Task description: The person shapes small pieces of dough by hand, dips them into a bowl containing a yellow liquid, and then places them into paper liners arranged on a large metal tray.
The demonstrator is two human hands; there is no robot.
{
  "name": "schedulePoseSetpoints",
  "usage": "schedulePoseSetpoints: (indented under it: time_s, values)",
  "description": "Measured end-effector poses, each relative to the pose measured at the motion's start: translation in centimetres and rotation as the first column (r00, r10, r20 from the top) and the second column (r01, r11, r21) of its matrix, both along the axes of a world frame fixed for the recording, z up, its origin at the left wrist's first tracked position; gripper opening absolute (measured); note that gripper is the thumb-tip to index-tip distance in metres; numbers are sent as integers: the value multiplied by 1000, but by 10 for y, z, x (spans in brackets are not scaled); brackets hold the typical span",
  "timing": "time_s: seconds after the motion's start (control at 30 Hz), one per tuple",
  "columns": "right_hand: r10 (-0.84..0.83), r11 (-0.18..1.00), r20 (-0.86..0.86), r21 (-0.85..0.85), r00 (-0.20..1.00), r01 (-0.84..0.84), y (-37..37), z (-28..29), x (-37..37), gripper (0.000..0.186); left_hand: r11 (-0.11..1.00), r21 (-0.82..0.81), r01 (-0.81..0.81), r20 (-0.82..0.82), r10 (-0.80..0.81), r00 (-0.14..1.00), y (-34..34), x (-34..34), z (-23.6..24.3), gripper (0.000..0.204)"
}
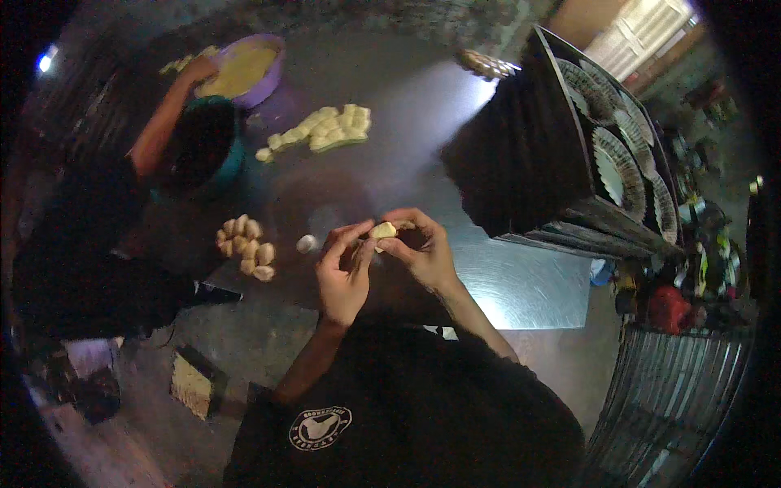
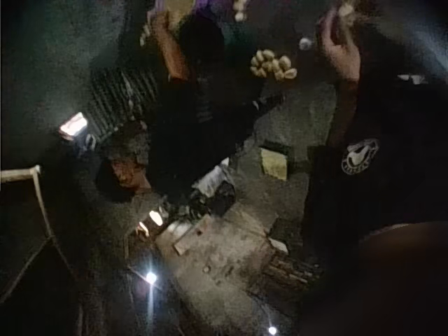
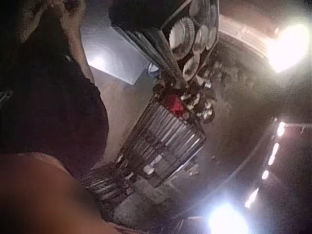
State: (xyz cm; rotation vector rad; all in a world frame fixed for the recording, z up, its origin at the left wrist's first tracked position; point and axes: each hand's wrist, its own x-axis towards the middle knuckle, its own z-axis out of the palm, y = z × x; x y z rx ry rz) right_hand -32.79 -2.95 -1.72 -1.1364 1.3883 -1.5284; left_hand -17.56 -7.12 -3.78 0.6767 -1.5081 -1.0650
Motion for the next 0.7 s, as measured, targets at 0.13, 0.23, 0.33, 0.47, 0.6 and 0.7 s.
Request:
schedulePoseSetpoints:
  time_s: [0.13,0.23,0.33,0.47,0.6,0.7]
  values:
    - [-135,974,244,-146,961,174,11,13,-11,16,967,-253,-29,-32,22,999,-2,-30,37,38]
    - [-84,994,402,-29,912,104,15,17,-5,23,813,-573,-105,-124,41,991,-18,-45,57,41]
    - [93,995,352,-62,931,-76,-1,36,23,43,711,-703,23,-157,-187,970,-57,-38,35,42]
    - [245,969,473,-101,846,-224,-45,52,69,57,951,-307,44,-163,-98,982,-68,-12,7,40]
    - [368,919,451,-43,813,-392,-112,55,94,57,995,68,66,-189,-52,981,-102,14,-41,39]
    - [380,861,645,15,663,-509,-177,65,107,54,969,243,40,-163,0,987,-135,41,-63,38]
